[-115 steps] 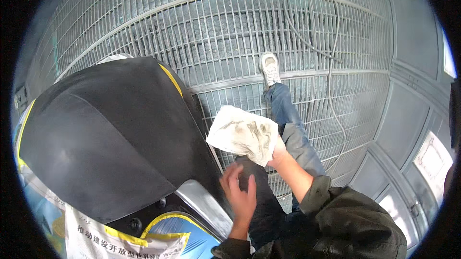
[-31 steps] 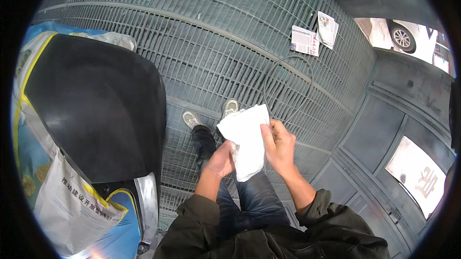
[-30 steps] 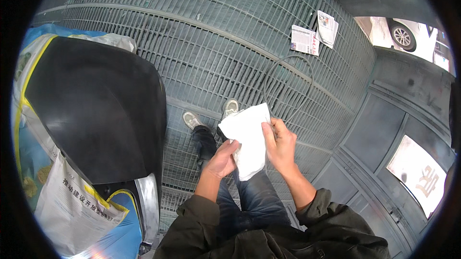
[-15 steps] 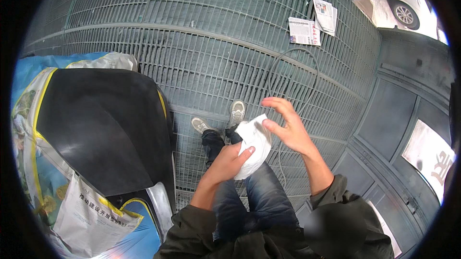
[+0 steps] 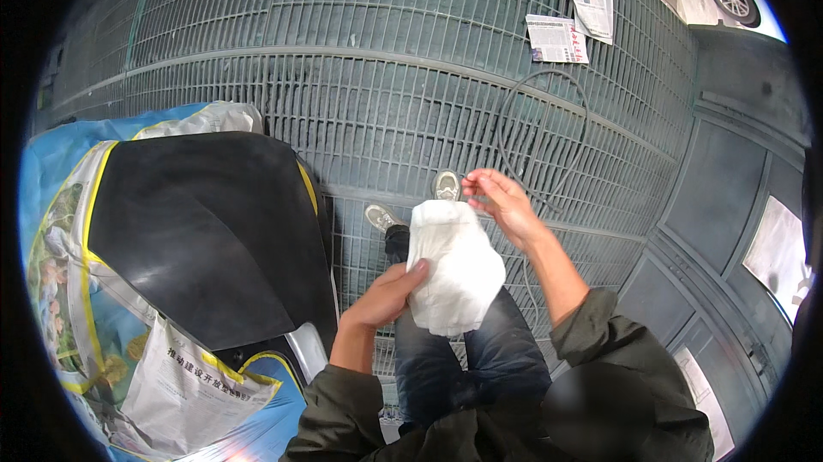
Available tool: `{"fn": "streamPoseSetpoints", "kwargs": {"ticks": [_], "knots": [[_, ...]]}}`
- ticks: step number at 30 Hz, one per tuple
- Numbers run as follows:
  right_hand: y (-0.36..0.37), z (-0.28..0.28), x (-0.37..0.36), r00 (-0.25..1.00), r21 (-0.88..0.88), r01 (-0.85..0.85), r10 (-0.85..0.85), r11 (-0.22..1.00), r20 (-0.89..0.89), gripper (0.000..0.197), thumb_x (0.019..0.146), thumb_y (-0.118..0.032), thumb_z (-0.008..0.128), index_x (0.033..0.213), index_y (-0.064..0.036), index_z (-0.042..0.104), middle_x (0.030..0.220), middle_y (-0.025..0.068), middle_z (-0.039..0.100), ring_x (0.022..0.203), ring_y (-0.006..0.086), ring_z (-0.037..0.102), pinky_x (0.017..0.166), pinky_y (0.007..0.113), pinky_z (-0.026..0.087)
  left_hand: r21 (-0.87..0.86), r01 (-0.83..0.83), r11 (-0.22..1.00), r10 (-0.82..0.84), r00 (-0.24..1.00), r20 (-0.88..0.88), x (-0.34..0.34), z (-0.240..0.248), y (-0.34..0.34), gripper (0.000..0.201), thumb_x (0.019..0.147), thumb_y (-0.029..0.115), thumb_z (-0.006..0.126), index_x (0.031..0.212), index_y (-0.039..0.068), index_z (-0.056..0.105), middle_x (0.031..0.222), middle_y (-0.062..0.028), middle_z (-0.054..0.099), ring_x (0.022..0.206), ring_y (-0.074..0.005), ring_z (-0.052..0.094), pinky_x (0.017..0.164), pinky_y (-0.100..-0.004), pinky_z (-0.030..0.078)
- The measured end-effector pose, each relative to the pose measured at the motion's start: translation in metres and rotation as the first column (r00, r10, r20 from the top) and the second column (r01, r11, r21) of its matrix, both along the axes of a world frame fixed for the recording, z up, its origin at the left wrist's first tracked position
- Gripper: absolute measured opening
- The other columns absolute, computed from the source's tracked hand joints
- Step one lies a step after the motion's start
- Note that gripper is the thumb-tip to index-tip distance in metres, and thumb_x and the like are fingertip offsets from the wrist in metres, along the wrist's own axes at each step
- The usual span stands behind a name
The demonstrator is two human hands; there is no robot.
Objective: The person wipes the surface of a black car bumper with a white cloth. The bumper is partially covered with newspaper and blue plastic sheeting. The person moves around the bumper, wiping different sections, then walks out of the spray booth into the garage area.
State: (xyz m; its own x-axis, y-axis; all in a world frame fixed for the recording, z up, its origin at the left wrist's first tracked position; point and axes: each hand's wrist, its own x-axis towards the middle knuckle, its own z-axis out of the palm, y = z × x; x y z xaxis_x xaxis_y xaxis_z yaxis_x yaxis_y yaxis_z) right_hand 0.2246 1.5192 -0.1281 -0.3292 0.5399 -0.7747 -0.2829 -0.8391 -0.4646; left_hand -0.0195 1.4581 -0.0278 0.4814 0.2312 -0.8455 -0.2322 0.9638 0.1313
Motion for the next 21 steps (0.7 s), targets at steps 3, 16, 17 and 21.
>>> {"fn": "streamPoseSetpoints", "kwargs": {"ticks": [3, 16, 17, 21], "knots": [[-0.038, 0.023, -0.029, 0.999, -0.334, 0.043, -0.043, 0.942, 0.008, 0.043, 0.106, -0.034, 0.049, 0.138, -0.0048, 0.055, 0.134, 0.0105, 0.060, 0.119, 0.0204, 0.060, 0.101, 0.034, 0.051, -0.090, -0.290, 0.953, 0.299, 0.949, 0.102, -0.010, -0.011, -0.030, 0.057, 0.106, 0.040, 0.049, 0.142, -0.005, 0.047, 0.138, -0.0144, 0.058, 0.124, -0.0257, 0.059, 0.106, -0.0413, 0.047], [-0.038, 0.047, -0.177, 0.968, 0.514, 0.002, -0.130, 0.858, 0.213, 0.056, 0.097, -0.029, 0.060, 0.145, -0.0040, 0.047, 0.147, 0.0159, 0.048, 0.134, 0.0303, 0.047, 0.113, 0.043, 0.037, 0.172, -0.652, 0.738, 0.663, 0.654, -0.365, -0.064, 0.051, -0.115, 0.051, 0.108, 0.036, 0.044, 0.134, -0.007, 0.052, 0.133, -0.0210, 0.060, 0.123, -0.0287, 0.060, 0.107, -0.0397, 0.046], [-0.031, 0.053, -0.199, 0.969, 0.621, -0.045, -0.117, 0.783, 0.218, 0.057, 0.096, -0.029, 0.061, 0.145, -0.0039, 0.047, 0.148, 0.0165, 0.047, 0.135, 0.0311, 0.046, 0.114, 0.043, 0.036, 0.163, -0.664, 0.730, 0.657, 0.615, -0.436, -0.072, 0.056, -0.144, 0.048, 0.107, 0.035, 0.045, 0.130, -0.006, 0.053, 0.126, -0.0203, 0.062, 0.121, -0.0294, 0.060, 0.106, -0.0415, 0.046], [0.000, 0.084, -0.305, 0.937, 0.935, -0.300, 0.245, 0.190, 0.250, 0.062, 0.091, -0.026, 0.067, 0.145, -0.0037, 0.046, 0.151, 0.0187, 0.044, 0.139, 0.0346, 0.041, 0.118, 0.046, 0.031, -0.001, -0.703, 0.711, 0.608, 0.616, -0.501, -0.086, 0.051, -0.227, 0.041, 0.103, 0.026, 0.049, 0.122, -0.009, 0.055, 0.119, -0.0224, 0.064, 0.112, -0.0329, 0.063, 0.105, -0.0435, 0.047]]}}
